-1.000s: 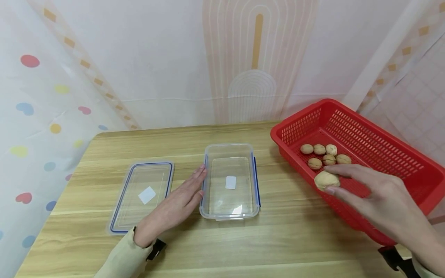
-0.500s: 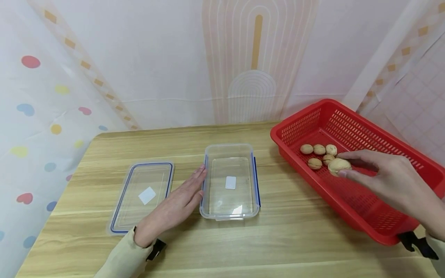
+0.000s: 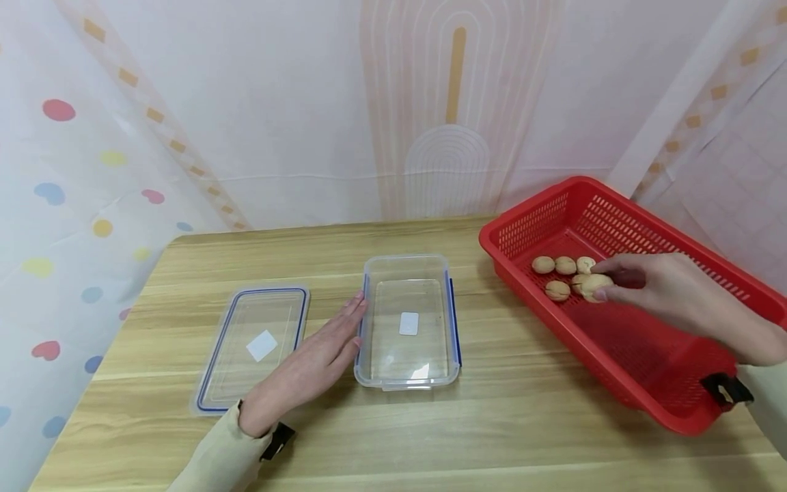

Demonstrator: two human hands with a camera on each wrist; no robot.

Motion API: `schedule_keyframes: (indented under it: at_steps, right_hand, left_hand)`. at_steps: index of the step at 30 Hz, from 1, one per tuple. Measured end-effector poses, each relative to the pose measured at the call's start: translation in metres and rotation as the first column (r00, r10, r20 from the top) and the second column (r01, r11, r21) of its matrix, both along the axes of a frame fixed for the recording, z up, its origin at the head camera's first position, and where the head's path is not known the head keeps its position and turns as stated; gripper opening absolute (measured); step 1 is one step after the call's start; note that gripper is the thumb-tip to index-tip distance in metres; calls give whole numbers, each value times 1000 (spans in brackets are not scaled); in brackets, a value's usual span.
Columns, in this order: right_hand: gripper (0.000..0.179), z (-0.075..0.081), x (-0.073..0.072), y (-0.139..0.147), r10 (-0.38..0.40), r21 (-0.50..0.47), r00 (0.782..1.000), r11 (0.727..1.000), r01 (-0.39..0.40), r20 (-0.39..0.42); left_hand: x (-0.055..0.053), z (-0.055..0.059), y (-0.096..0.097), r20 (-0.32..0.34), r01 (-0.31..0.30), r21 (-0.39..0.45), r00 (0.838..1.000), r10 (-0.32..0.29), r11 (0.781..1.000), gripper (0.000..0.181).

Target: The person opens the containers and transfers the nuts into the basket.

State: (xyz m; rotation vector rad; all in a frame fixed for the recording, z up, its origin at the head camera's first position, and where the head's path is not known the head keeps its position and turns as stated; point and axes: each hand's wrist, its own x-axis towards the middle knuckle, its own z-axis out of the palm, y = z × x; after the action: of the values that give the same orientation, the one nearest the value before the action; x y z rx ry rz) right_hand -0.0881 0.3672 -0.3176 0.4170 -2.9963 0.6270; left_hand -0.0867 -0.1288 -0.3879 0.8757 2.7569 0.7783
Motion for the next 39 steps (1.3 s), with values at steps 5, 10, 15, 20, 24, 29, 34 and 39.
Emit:
schedule_keyframes:
  at_steps: [5,10,15,20,24,29,34,39]
  right_hand:
    - [36,-1,-14,2,-23,59,995,998,17,94]
    - [43,-4,-26,5,-43,117,976,993,18,214]
    - [47,-14,-34,7,-26,115,963,993,-5,267]
    - [49,-24,-38,8,-5,68,951,998,-17,309]
    - [44,-31,-40,9,31,29,946,999,-43,322]
    - [36,-38,-40,9,70,60,950,994,-93,304]
    - [36,-42,-40,9,110,92,945,985,-145,309]
    - [38,-44,-40,9,125,95,934,982,-165,336]
  left_hand:
    - [0,0,0,6,-6,-1,1000,6,1000,58]
    - [0,0,1,4,-7,-3,1000,7,1000,58]
    - [0,-1,1,2,-9,-9,1000,9,1000,58]
    - [-1,-1,1,6,-15,-12,1000,15,1000,58]
    - [-1,-1,1,10,-19,-11,1000,19,1000,58]
    - [0,-1,1,12,-19,-12,1000,20,1000,58]
    - [0,-1,0,7,-16,-10,1000,16,1000,58]
    - [0,-1,0,4,-12,-7,1000,12,1000,58]
